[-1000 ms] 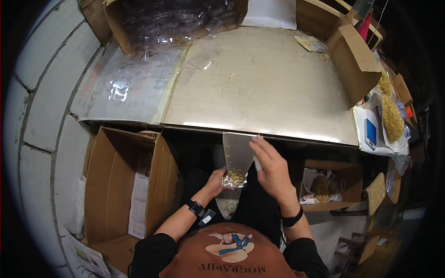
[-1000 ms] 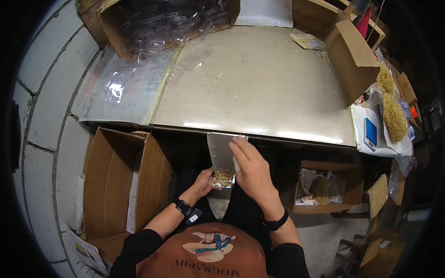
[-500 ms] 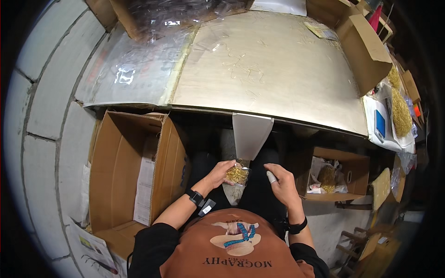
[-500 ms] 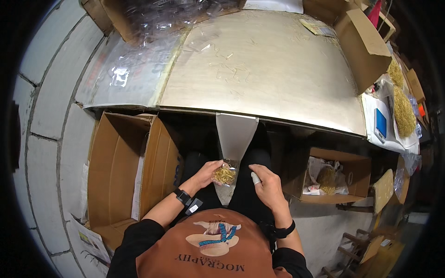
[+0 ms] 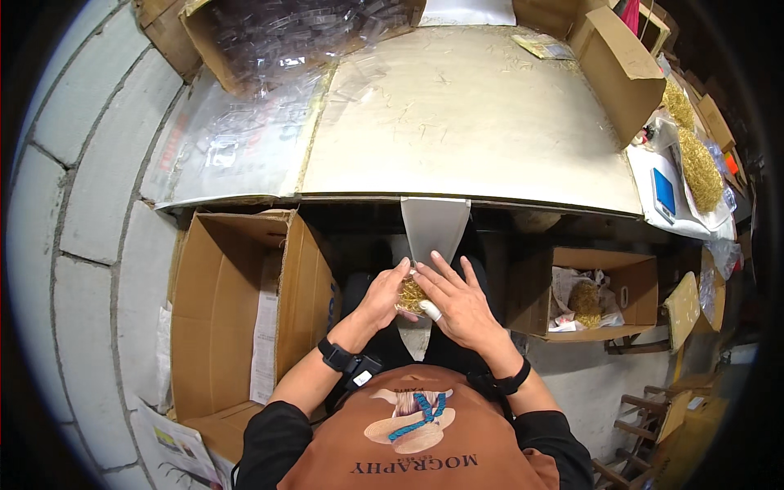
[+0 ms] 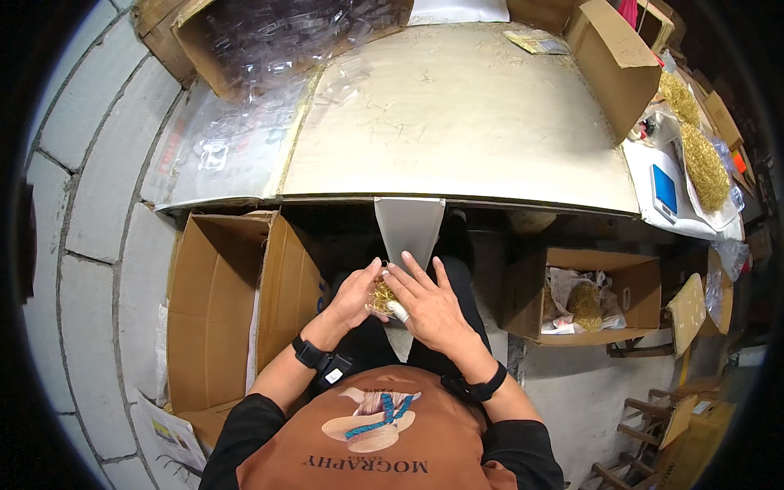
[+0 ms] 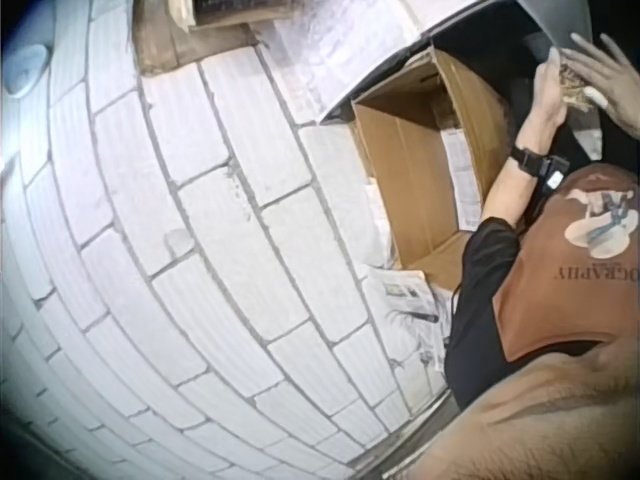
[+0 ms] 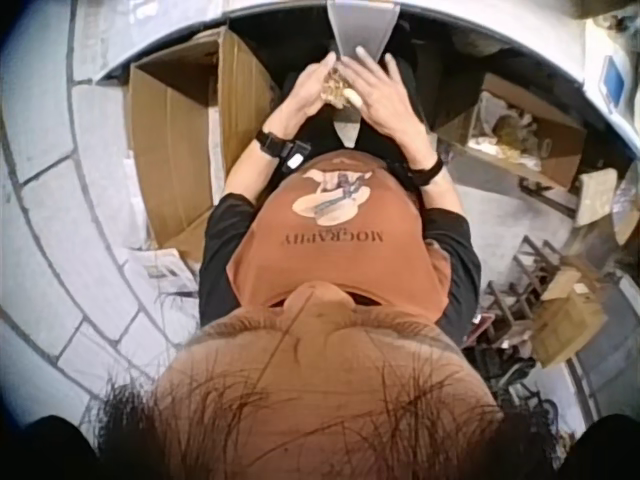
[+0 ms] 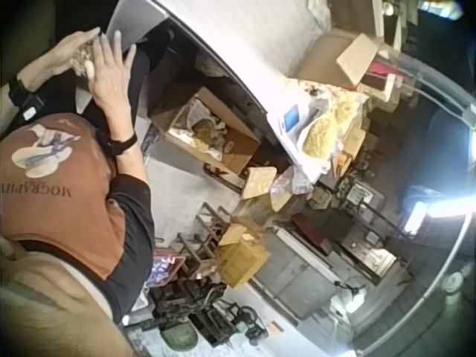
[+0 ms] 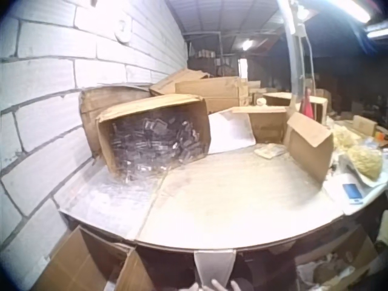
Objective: The recorder is sorting and packing small bundles of gold-colored wire into bags and boxes on a workshop floor.
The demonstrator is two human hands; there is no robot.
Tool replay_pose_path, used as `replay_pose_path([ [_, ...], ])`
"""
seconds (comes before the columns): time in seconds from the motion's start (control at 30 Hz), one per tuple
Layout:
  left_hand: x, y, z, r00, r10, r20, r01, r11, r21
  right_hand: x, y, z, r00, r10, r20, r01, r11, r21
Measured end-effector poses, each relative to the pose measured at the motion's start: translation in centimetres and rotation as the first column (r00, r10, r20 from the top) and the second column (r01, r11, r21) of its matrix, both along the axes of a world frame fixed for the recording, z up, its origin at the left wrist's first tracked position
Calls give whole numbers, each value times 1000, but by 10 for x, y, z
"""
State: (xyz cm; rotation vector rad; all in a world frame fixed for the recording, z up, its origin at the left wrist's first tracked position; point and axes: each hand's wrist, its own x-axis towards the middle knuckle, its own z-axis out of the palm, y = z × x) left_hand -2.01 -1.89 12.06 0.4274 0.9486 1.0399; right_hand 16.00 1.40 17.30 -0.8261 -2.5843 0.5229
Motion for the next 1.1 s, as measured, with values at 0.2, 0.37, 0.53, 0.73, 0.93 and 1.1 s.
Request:
replay_pose_path([
  [0.2, 11, 2, 1, 990, 124, 64, -123, 992, -13, 5, -5, -1, 995, 103, -10, -103, 995, 16],
  [0.37, 12, -2, 13, 1000, 25, 13, -25, 998, 50, 8, 3, 3, 931, -43, -363, 9, 996, -93],
  [0.53, 16, -7, 11, 998, -60, 8, 60, 996, 66, 6, 19, -13, 873, -279, -400, 59, 874, -482],
  [0.73, 17, -9, 10, 979, -148, -142, 164, 981, 106, -10, 28, -20, 897, -333, -290, -55, 567, -822],
  [0.93, 17, -7, 19, 989, -106, -108, 115, 990, 81, -11, 23, -14, 797, -486, -359, -13, 580, -815],
  [1.1, 12, -9, 5, 998, -40, 52, 35, 995, 89, -5, 17, -7, 951, -101, -292, 22, 965, -262],
])
